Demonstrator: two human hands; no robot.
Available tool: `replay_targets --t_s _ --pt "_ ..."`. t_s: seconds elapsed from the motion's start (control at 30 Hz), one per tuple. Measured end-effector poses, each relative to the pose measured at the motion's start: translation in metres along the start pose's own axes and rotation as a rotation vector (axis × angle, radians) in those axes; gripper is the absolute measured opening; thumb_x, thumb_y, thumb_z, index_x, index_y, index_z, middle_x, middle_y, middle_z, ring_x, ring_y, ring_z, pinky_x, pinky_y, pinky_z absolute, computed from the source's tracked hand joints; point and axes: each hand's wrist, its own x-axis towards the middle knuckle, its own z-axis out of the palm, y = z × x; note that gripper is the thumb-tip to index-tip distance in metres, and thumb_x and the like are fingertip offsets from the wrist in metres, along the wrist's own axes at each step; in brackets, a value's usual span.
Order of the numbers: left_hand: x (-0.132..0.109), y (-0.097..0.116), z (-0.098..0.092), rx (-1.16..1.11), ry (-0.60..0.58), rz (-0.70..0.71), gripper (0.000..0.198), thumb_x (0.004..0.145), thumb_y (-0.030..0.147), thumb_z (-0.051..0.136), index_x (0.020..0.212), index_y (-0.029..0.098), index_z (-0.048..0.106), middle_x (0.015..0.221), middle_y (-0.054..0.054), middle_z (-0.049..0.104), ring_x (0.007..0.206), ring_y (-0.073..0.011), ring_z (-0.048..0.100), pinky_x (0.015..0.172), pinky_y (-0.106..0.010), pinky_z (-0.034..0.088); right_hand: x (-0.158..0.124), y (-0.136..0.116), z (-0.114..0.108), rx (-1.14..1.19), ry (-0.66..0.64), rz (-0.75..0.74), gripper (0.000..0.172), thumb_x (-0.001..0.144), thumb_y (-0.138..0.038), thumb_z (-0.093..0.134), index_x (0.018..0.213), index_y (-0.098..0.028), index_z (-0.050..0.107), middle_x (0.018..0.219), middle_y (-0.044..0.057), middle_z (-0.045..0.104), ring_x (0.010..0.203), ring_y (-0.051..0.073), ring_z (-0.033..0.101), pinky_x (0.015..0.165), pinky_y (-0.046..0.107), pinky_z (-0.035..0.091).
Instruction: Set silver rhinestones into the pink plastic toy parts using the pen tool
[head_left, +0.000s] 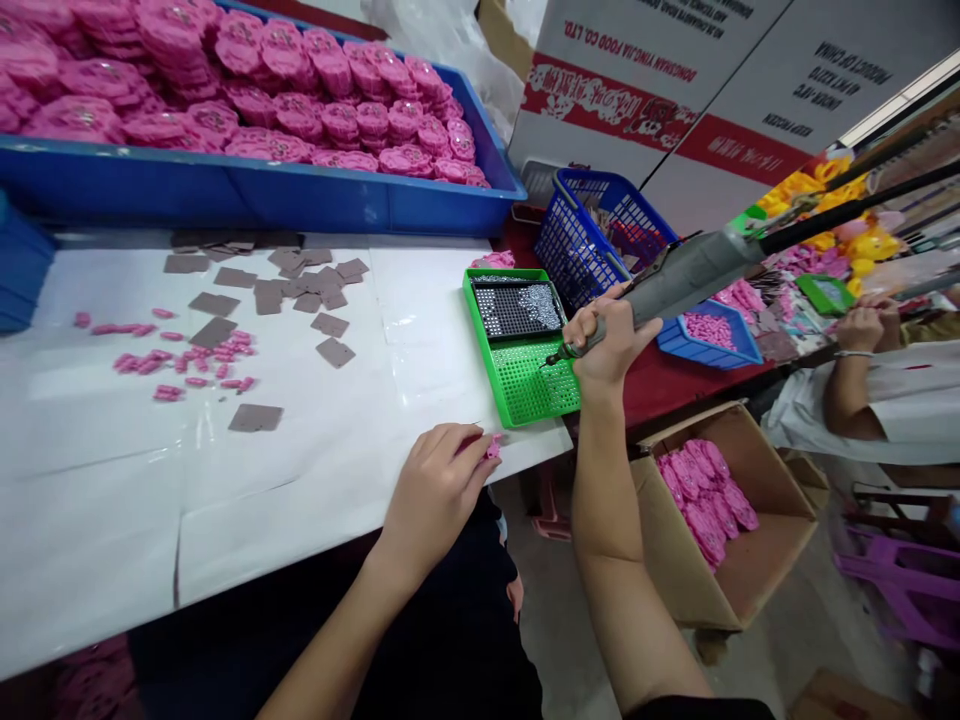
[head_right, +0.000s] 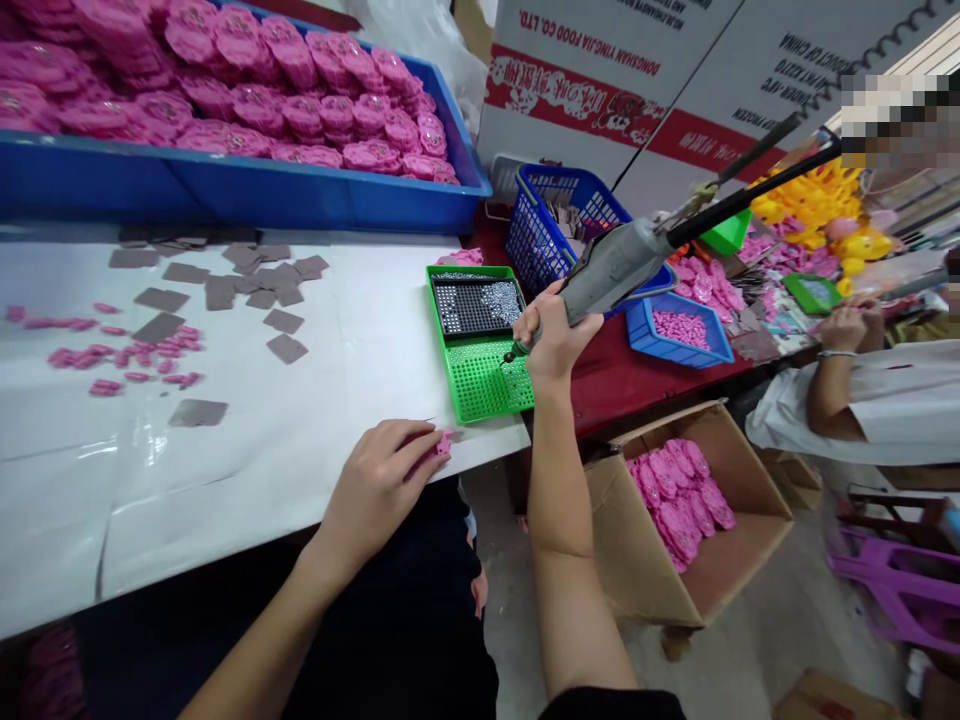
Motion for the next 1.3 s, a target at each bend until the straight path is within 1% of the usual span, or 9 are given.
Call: replay_targets --t_s 0.13,0.23,0.37,0.43,0.57,0.93,1.1,1.17,1.3 --pt "0.001 0.001 0.000 0.008 -0.007 -0.001 0.016 0.100 0.022 0.064 0.114 0.016 0.069 0.111 -0.010 0.073 0.101 -0.0251 0.067 0.085 -0.042 0.056 0.001 -0.008 0.002 -0.005 0.019 -0.033 0.022 0.075 -0.037 0.070 0.077 -0.026 0.051 0.043 -0.013 0.037 0.031 0.007 0.030 0.035 0.023 0.027" --pt "0.000 -0.001 0.000 0.004 -0.022 -0.008 0.016 0.100 0.022 0.063 0.114 0.016 0.069 0.111 -0.010 0.073 0.101 -0.0250 0.067 0.085 -0.042 0.056 -0.014 -0.030 0.006 0.046 0.009 -0.062 0.023 0.075 -0.039 0.068 0.076 -0.027 0.050 0.043 -0.013 0.032 0.032 0.008 0.027 0.035 0.024 0.026" --pt "0.000 -0.004 0.001 -0.008 -0.025 -0.008 0.017 0.101 0.024 0.063 0.115 0.018 0.069 0.111 -0.010 0.073 0.102 -0.0250 0.066 0.085 -0.042 0.057 -0.063 -0.065 0.014 0.053 -0.147 -0.093 0.022 0.081 -0.042 0.069 0.081 -0.028 0.051 0.047 -0.011 0.030 0.034 0.009 0.027 0.038 0.027 0.030" --pt "0.000 -0.005 0.001 -0.004 -0.027 -0.008 0.017 0.100 0.025 0.064 0.115 0.018 0.070 0.112 -0.010 0.073 0.103 -0.0253 0.066 0.085 -0.042 0.057 -0.088 -0.074 0.018 0.053 -0.289 -0.018 0.024 0.082 -0.043 0.071 0.083 -0.030 0.051 0.046 -0.011 0.033 0.033 0.010 0.028 0.038 0.027 0.031" --pt "0.000 -0.005 0.000 0.010 -0.025 -0.010 0.015 0.099 0.024 0.065 0.112 0.017 0.070 0.111 -0.010 0.074 0.101 -0.0253 0.065 0.085 -0.042 0.056 -0.113 -0.070 0.021 0.127 -0.476 0.151 0.020 0.086 -0.038 0.070 0.088 -0.028 0.052 0.044 -0.013 0.038 0.032 0.009 0.029 0.038 0.025 0.033" --pt "0.001 -0.005 0.002 0.012 -0.045 -0.035 0.011 0.099 0.022 0.065 0.109 0.019 0.068 0.110 -0.009 0.074 0.099 -0.0243 0.064 0.084 -0.040 0.053 -0.120 -0.053 0.028 0.112 -0.512 0.302 0.030 0.079 -0.035 0.077 0.081 -0.026 0.049 0.047 -0.013 0.043 0.034 0.007 0.032 0.038 0.022 0.031" --pt "0.000 -0.006 0.000 0.024 -0.025 -0.014 0.011 0.100 0.024 0.065 0.108 0.019 0.069 0.109 -0.009 0.074 0.096 -0.0239 0.064 0.081 -0.040 0.052 -0.107 -0.047 0.021 0.224 -0.850 0.350 0.026 0.079 -0.039 0.074 0.084 -0.026 0.052 0.043 -0.014 0.039 0.029 0.006 0.029 0.034 0.022 0.030" --pt "0.001 -0.007 0.002 0.025 -0.029 -0.002 0.012 0.100 0.025 0.063 0.109 0.019 0.070 0.110 -0.009 0.074 0.097 -0.0237 0.064 0.082 -0.040 0.053 -0.098 -0.053 0.018 0.216 -0.800 0.316 0.024 0.078 -0.041 0.071 0.083 -0.027 0.052 0.040 -0.015 0.035 0.028 0.007 0.026 0.033 0.022 0.030" --pt "0.004 -0.004 0.003 0.020 -0.060 0.013 0.017 0.102 0.026 0.060 0.111 0.017 0.072 0.112 -0.011 0.073 0.100 -0.0248 0.065 0.087 -0.043 0.056 -0.071 -0.079 0.007 0.139 -0.261 0.067 0.016 0.076 -0.036 0.066 0.082 -0.026 0.056 0.042 -0.014 0.038 0.031 0.007 0.025 0.033 0.022 0.031"
